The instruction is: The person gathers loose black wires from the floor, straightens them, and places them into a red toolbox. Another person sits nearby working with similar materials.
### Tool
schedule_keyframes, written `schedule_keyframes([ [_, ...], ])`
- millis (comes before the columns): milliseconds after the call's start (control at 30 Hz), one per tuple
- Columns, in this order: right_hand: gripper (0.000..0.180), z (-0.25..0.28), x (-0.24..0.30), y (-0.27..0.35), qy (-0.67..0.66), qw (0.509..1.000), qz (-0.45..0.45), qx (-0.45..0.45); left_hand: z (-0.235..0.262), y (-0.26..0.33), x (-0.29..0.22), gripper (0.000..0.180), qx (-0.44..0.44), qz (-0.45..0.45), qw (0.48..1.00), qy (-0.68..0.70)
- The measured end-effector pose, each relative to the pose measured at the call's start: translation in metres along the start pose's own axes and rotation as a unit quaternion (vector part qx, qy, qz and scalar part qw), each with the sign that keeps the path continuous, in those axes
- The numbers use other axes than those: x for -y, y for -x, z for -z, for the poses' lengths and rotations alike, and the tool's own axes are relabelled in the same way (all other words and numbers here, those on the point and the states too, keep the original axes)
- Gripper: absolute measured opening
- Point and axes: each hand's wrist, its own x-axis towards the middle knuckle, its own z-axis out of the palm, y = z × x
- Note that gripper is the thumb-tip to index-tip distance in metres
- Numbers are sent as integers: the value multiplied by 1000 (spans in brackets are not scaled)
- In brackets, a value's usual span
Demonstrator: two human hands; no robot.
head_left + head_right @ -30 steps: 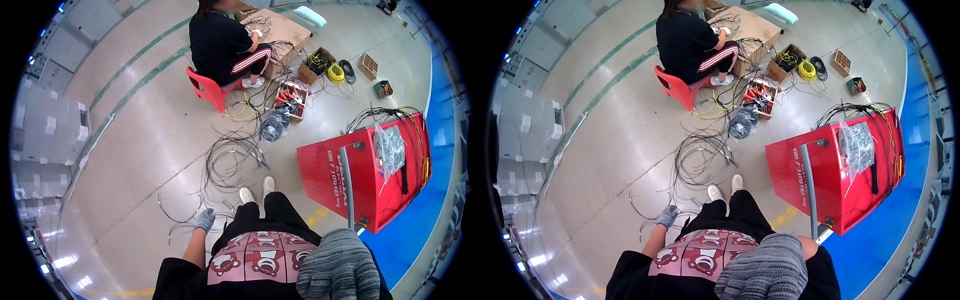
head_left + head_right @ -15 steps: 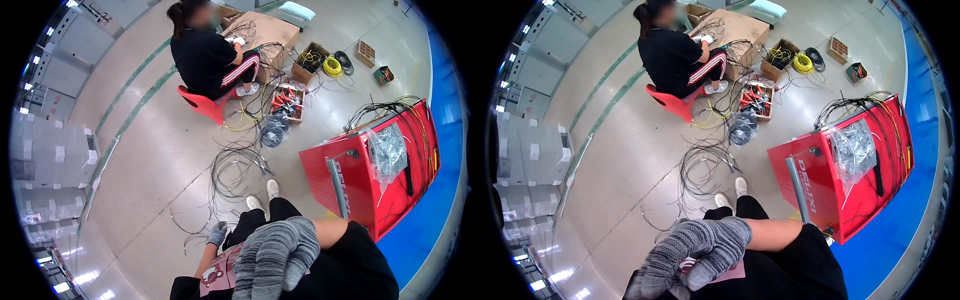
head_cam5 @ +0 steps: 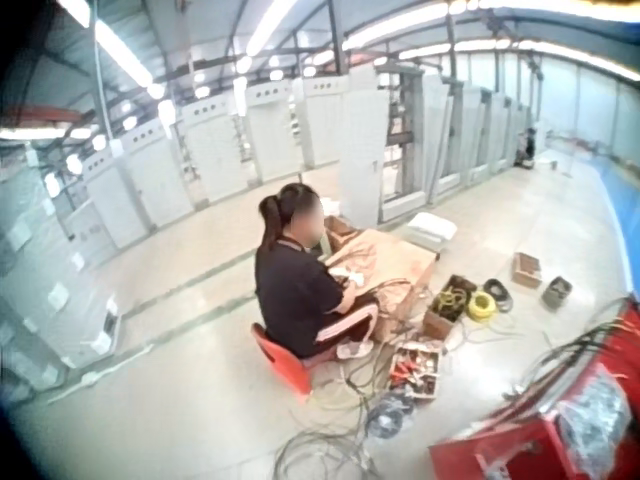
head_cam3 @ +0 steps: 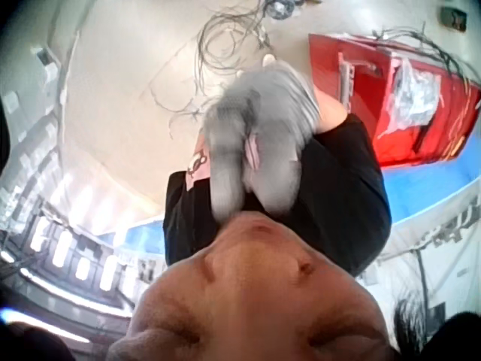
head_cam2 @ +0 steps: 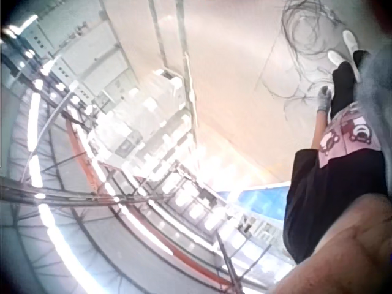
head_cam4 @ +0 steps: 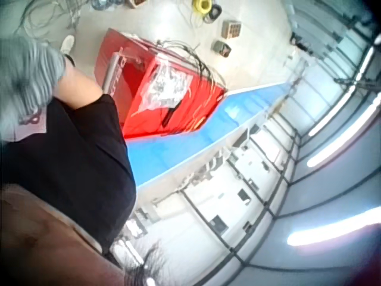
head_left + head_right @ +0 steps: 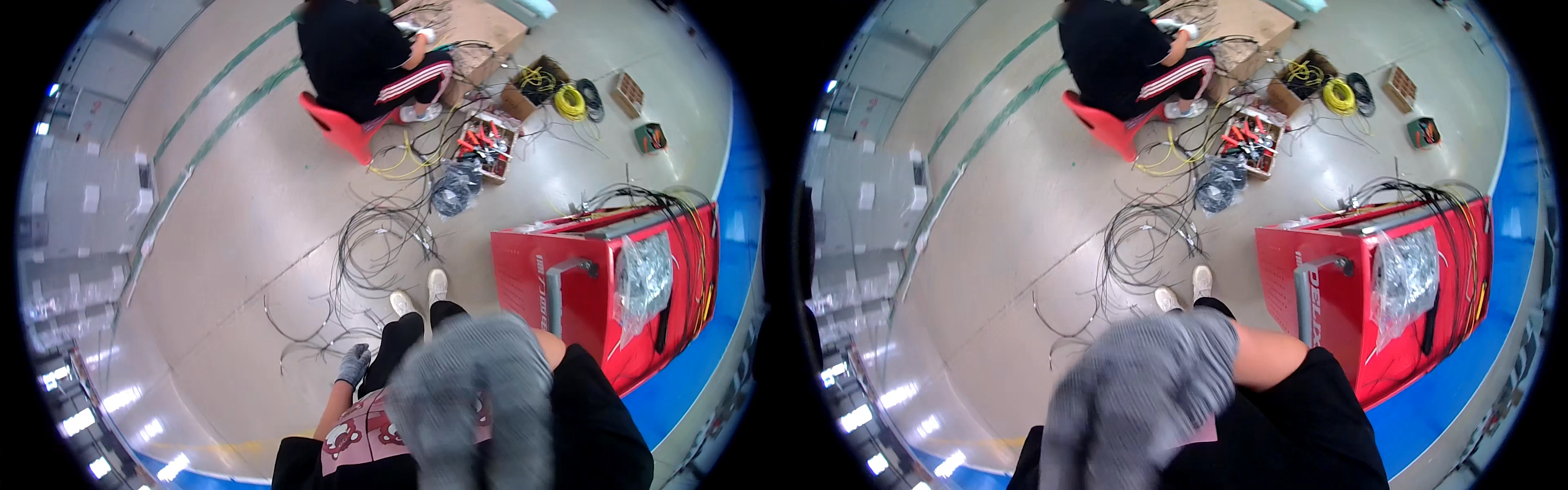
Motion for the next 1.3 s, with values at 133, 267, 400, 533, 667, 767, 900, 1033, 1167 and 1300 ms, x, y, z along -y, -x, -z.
schedule_keyframes([
  [133,33,69,-133,16,-11,960,-185,-208,-26,-8,49,32,-25,-42,995,89],
  [267,27,140,-315,157,140,799,-497,-308,-66,-32,76,31,-43,-20,985,164],
  [400,27,179,-412,325,339,715,-541,-286,-100,-66,82,30,-64,7,983,172],
  [533,27,242,-479,431,370,626,-629,-277,-112,-94,78,30,-72,-5,995,75],
  [667,34,319,-544,455,509,548,-639,-178,-120,-116,80,30,-75,-24,995,-60],
  [767,36,399,-620,470,455,577,-636,-237,-120,-143,89,29,-71,-27,993,-92],
  [900,38,431,-671,408,535,564,-606,-170,-116,-154,100,28,-66,10,993,-97],
  [1033,42,476,-724,398,585,458,-667,58,-107,-163,105,25,-60,29,994,-85],
  [1167,43,491,-734,404,644,456,-612,-61,-99,-171,113,25,-65,30,995,-64],
  [1300,35,496,-750,435,742,432,-510,-58,-94,-172,108,26,-63,37,996,-57],
])
